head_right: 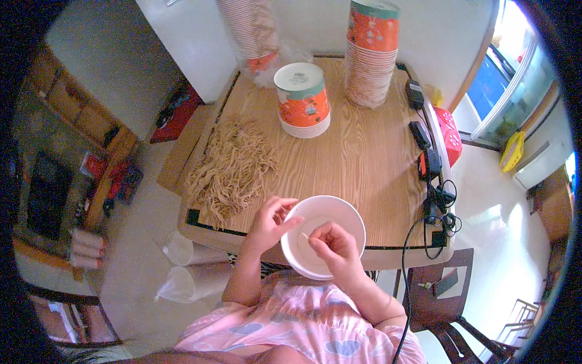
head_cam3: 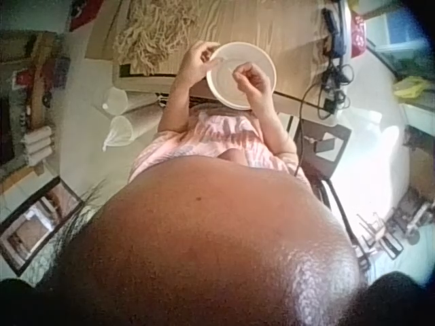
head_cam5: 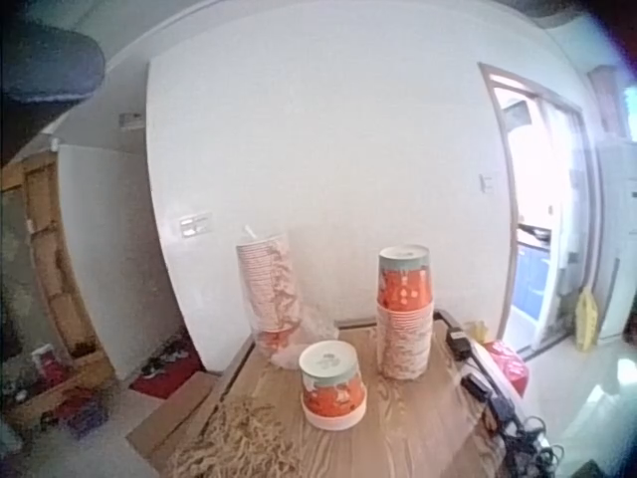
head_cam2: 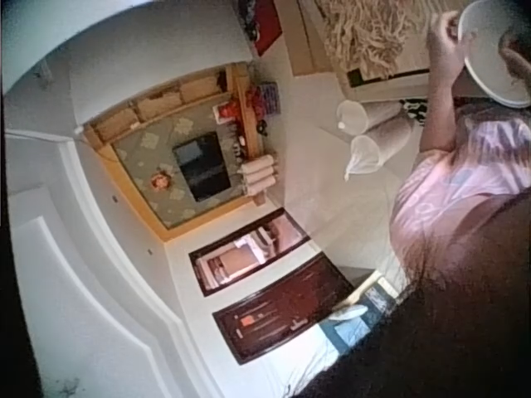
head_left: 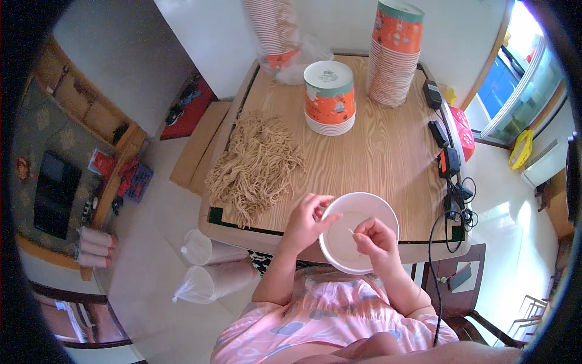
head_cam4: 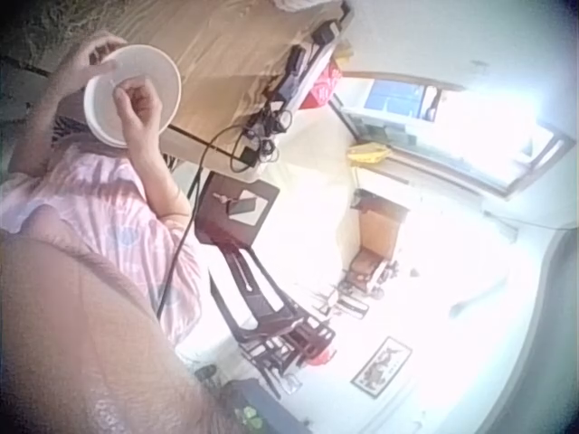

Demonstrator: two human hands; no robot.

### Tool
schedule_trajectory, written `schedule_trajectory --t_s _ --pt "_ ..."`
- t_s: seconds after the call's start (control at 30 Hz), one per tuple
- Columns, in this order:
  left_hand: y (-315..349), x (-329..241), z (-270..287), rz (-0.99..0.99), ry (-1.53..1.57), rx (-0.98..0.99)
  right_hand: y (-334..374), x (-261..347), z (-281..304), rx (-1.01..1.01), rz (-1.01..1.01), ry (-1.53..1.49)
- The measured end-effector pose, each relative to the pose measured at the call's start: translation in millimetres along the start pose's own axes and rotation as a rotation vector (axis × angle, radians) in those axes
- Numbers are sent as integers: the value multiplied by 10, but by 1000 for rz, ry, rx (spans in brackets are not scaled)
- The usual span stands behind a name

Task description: Attaching string handles to paper bowls and organizing them for shipment.

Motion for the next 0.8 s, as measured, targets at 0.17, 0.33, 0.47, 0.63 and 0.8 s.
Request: schedule_trajectory --t_s 0.17,0.33,0.47,0.63,0.8 --pt "132 -158 -63 61 -148 76 6 -167 50 -50 -59 -252" --pt "222 -354 -67 -24 -167 73 60 -343 28 -61 -102 -257" --pt "279 -406 -85 -138 -202 80 98 -387 20 -115 -184 -330" --pt "282 -398 -123 -86 -148 86 88 -363 31 -170 -167 -331" --pt "286 -404 -133 -104 -136 108 77 -392 41 -174 -183 -303"
Point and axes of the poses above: each hand's wrist, its own y-axis away from the middle knuckle, its own z-axis out of the back of the hand, x = y × z, the point moved 2 cm from there along -y, towards the middle knuckle, and after that the axes turned 4 degrees about z, right-handed, at the moved point
